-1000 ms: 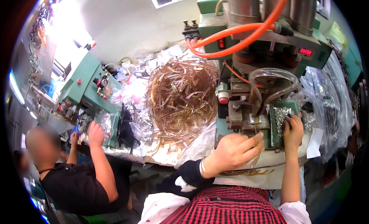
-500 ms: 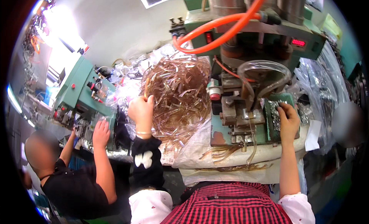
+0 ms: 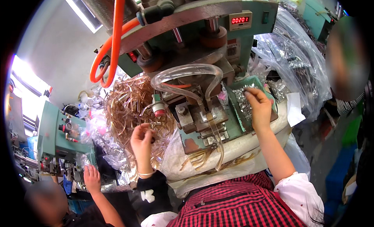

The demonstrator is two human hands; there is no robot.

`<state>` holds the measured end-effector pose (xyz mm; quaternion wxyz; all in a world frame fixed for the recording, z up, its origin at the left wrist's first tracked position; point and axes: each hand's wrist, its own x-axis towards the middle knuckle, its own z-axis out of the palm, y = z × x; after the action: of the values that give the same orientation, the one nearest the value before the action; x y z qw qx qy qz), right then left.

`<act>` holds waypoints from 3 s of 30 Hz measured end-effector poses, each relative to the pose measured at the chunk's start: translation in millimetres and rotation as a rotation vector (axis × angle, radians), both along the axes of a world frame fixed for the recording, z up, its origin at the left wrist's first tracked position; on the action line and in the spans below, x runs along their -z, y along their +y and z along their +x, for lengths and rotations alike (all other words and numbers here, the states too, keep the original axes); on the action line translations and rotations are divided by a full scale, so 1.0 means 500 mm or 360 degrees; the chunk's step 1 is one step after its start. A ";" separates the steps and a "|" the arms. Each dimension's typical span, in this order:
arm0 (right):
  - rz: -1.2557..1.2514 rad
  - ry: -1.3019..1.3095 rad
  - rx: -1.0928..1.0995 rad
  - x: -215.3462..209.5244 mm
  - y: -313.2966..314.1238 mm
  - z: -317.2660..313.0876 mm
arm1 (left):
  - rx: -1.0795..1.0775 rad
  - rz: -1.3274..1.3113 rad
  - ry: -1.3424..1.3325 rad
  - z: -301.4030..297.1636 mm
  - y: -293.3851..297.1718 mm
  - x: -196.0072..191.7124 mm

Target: The person repeatedly picks small metallic components from a tray and places them into a machine fixture, then operates the machine to process each item. The person removes the processed items and returns them to a collection area, continuing the cycle.

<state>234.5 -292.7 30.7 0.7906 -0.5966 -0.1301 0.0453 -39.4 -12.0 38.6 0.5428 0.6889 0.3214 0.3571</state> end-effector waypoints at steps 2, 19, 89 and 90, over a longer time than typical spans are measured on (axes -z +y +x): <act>-0.0140 -0.0214 -0.0178 -0.068 0.026 -0.057 | 0.0028 -0.0078 -0.0139 0.019 -0.061 -0.019; -0.0042 -0.0173 -0.0596 -0.179 0.060 -0.201 | 0.0375 0.1749 -0.0432 0.069 -0.266 -0.209; -0.0746 -0.1012 -0.0405 -0.153 0.016 -0.092 | 0.0621 0.2106 -0.0303 0.137 -0.279 -0.167; -0.1096 -0.1145 -0.0159 -0.113 0.005 -0.057 | 0.0579 0.2166 -0.0326 0.148 -0.277 -0.161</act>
<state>206.3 -290.2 87.5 0.4498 -0.7938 -0.4004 -0.0853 34.8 -150.5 119.0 0.0705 0.8806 -0.1457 0.4453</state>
